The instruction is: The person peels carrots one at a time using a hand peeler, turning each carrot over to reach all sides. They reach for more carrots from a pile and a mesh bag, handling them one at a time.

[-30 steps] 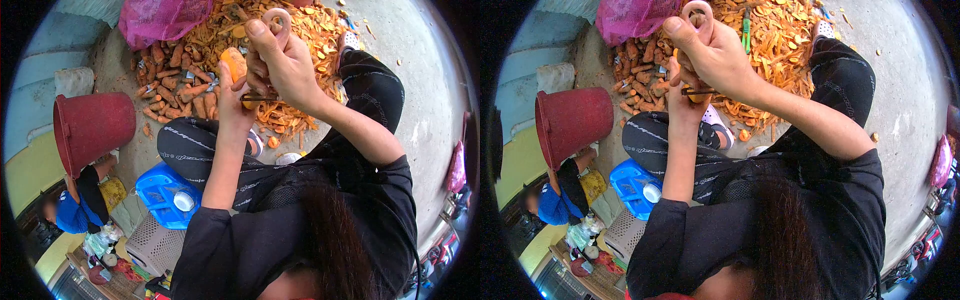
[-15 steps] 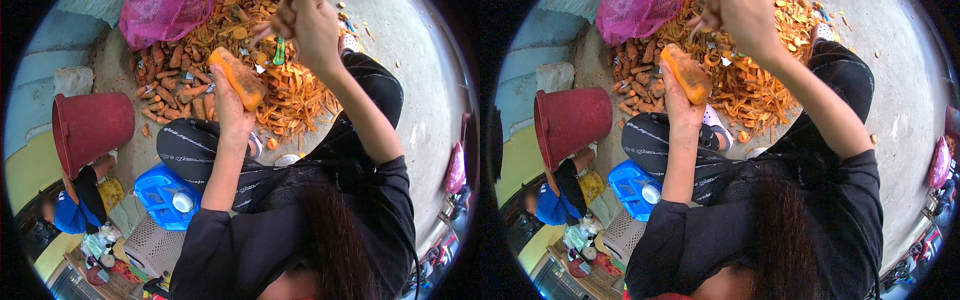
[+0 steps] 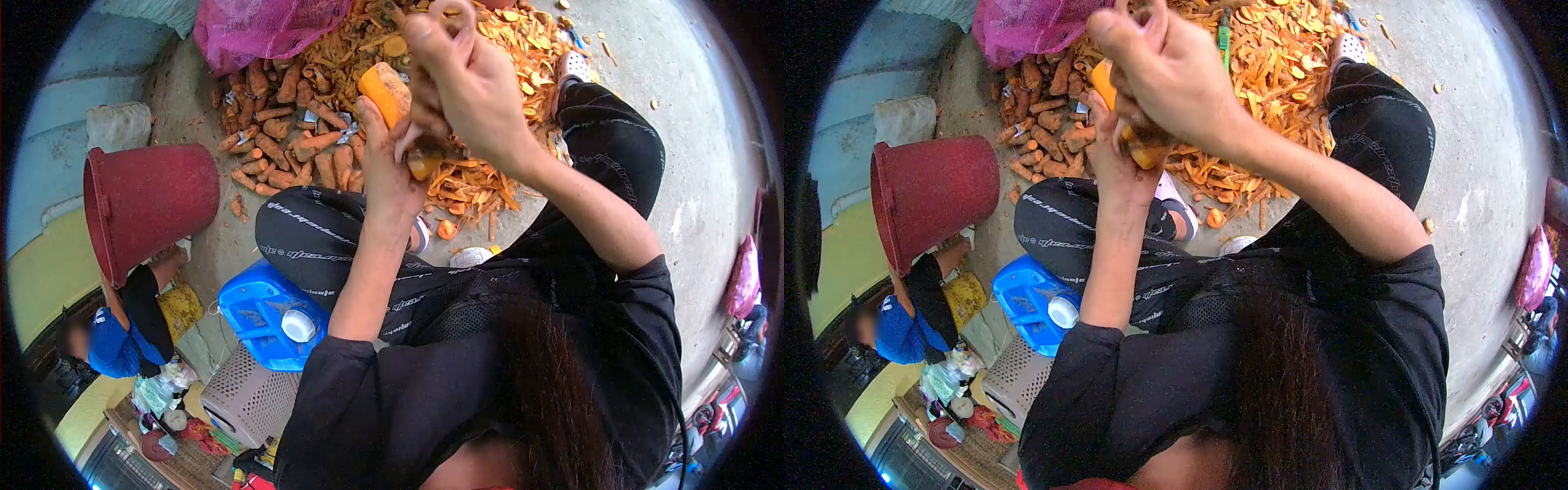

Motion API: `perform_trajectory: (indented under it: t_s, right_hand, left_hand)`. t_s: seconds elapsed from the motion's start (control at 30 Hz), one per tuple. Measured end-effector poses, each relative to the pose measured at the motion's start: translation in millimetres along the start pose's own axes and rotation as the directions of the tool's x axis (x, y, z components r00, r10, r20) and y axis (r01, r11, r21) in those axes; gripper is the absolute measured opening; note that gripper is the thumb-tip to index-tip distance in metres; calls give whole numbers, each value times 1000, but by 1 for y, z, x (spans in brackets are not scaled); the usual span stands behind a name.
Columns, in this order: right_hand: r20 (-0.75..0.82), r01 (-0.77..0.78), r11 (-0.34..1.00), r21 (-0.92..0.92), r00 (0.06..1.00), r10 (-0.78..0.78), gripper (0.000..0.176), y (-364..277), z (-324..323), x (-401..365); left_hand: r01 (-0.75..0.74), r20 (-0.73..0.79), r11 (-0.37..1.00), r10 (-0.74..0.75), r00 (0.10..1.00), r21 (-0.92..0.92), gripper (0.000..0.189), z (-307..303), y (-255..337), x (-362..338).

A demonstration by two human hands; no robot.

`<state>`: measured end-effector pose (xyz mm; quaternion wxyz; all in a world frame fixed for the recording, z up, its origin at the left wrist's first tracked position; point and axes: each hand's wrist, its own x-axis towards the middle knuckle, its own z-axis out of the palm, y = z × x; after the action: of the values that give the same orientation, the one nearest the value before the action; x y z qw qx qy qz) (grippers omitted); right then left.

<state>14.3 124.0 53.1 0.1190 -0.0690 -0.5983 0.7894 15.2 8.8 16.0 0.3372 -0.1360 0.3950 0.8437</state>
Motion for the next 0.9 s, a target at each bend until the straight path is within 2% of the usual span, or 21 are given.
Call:
perform_trajectory:
  t_s: [0.03,0.1,0.13,0.17,0.2,0.27,0.3,0.37,0.4,0.47,0.5,0.53,0.57,0.63,0.73,0.83,0.87,0.9]
  right_hand:
    - [-34,46,994,-100,998,-50,31,1,-6,7]
    - [-125,203,979,-36,971,-206,33,-16,-33,47]
    - [-200,207,977,59,961,-192,33,-17,-44,60]
    - [-263,217,964,151,949,-173,34,-20,-51,68]
    - [-226,231,956,181,956,-188,35,-26,-50,67]
    - [-157,180,983,21,972,-175,36,-31,-41,52]
    - [-127,162,985,-59,977,-168,36,-36,-34,39]
    - [-98,-56,997,54,993,61,36,-40,-16,17]
    - [-57,-78,977,197,994,91,33,-42,-6,10]
    - [35,-120,933,339,993,115,30,-40,5,0]
    - [78,-134,931,340,990,114,28,-35,6,-4]
    - [100,-127,924,361,990,98,29,-31,5,-6]
    - [121,-121,917,381,989,81,29,-28,5,-7]
    - [81,-50,977,207,996,34,31,-9,9,-8]
    - [67,-38,972,231,997,23,33,-1,7,-3]
    - [49,-83,979,187,996,75,33,-4,7,-4]
    - [41,-107,980,166,994,102,33,-9,6,-4]
    - [58,-70,983,168,996,61,29,-18,0,6]
  left_hand:
    - [-52,-26,999,52,998,-2,65,0,-2,-1]
    - [-153,-64,988,153,986,-2,51,1,-10,0]
    - [-129,50,991,131,990,-37,50,-4,-12,2]
    - [-135,31,990,136,990,-39,49,-3,-11,4]
    - [-150,10,988,150,989,-45,49,-2,-10,7]
    - [-169,-40,983,167,985,-70,48,-1,-8,7]
    - [-155,-16,985,154,988,-83,47,-2,-6,9]
    - [-118,33,987,123,992,-110,46,-3,-4,12]
    - [-109,31,977,116,993,-181,45,2,-3,10]
    - [-58,-21,996,57,998,-68,58,3,-1,5]
    - [-28,-48,1000,27,998,-10,65,2,0,4]
    - [-30,49,992,36,998,-125,72,-8,-3,8]
    - [-23,70,990,33,997,-136,72,-14,-5,11]
    - [-9,112,987,27,993,-157,72,-18,-6,13]
    - [13,51,991,-6,999,-134,71,-7,-3,4]
    - [12,95,991,0,995,-132,67,-7,-5,1]
    - [-38,50,991,45,998,-127,64,-4,-5,3]
    - [-88,6,989,89,996,-120,61,2,-3,7]
